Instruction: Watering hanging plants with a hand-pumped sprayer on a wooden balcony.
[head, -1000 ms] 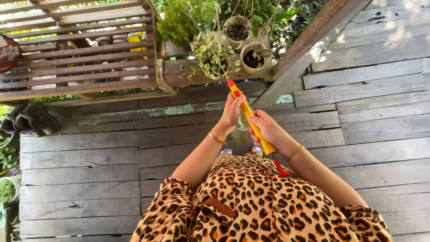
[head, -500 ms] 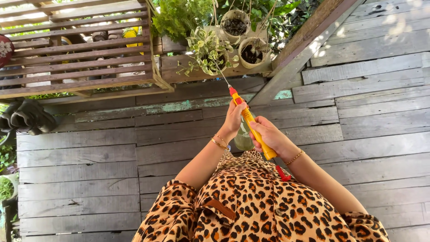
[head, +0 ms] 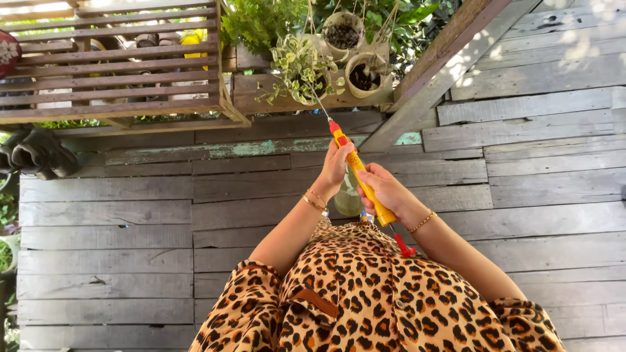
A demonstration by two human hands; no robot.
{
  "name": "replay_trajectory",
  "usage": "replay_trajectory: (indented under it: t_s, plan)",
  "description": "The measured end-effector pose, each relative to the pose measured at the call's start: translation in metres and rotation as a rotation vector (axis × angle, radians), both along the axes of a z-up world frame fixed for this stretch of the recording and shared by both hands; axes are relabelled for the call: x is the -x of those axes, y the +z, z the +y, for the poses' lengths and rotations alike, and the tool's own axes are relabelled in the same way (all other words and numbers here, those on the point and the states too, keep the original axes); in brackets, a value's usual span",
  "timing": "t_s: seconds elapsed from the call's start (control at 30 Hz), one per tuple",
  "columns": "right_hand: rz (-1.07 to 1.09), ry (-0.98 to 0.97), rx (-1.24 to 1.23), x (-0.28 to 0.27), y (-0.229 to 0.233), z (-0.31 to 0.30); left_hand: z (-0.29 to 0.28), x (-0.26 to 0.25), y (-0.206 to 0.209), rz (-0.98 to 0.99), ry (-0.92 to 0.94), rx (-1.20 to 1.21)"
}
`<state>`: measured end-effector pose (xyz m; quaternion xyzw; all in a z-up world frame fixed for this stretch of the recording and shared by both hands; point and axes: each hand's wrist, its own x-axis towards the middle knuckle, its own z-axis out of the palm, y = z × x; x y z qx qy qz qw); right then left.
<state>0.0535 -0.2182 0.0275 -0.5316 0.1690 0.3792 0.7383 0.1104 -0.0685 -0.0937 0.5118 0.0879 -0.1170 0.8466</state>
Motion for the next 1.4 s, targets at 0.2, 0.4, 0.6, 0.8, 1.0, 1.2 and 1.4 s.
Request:
replay_trajectory:
  t_s: [0.2,0.4,0.6,0.8,1.0,1.2,1.4]
  plan:
    - [0.016,0.033,-0.025,-0.005,0.011,-0.015,-0.013,-0.001,0.011,-0.013,0.029,0.016]
    - [-0.004,0.053,-0.003,-0.012,0.015,-0.024,-0.021,-0.012,0.016,0.008,0.024,-0.014]
    - [-0.028,0.055,0.023,-0.017,0.018,-0.022,-0.019,-0.019,0.018,0.017,0.011,-0.026]
    - [-0.048,0.054,0.015,-0.021,0.017,-0.017,-0.014,-0.021,0.021,-0.047,0.026,0.038]
    - [-0.065,0.05,0.035,-0.023,0.02,-0.01,-0.008,-0.026,0.027,-0.065,0.009,0.005]
    - [-0.095,0.045,0.037,-0.02,0.032,-0.002,0.0,-0.03,0.03,-0.119,-0.027,0.002]
    - [-0.133,0.04,-0.032,-0.016,0.043,-0.005,0.014,-0.026,0.071,-0.239,-0.084,-0.008]
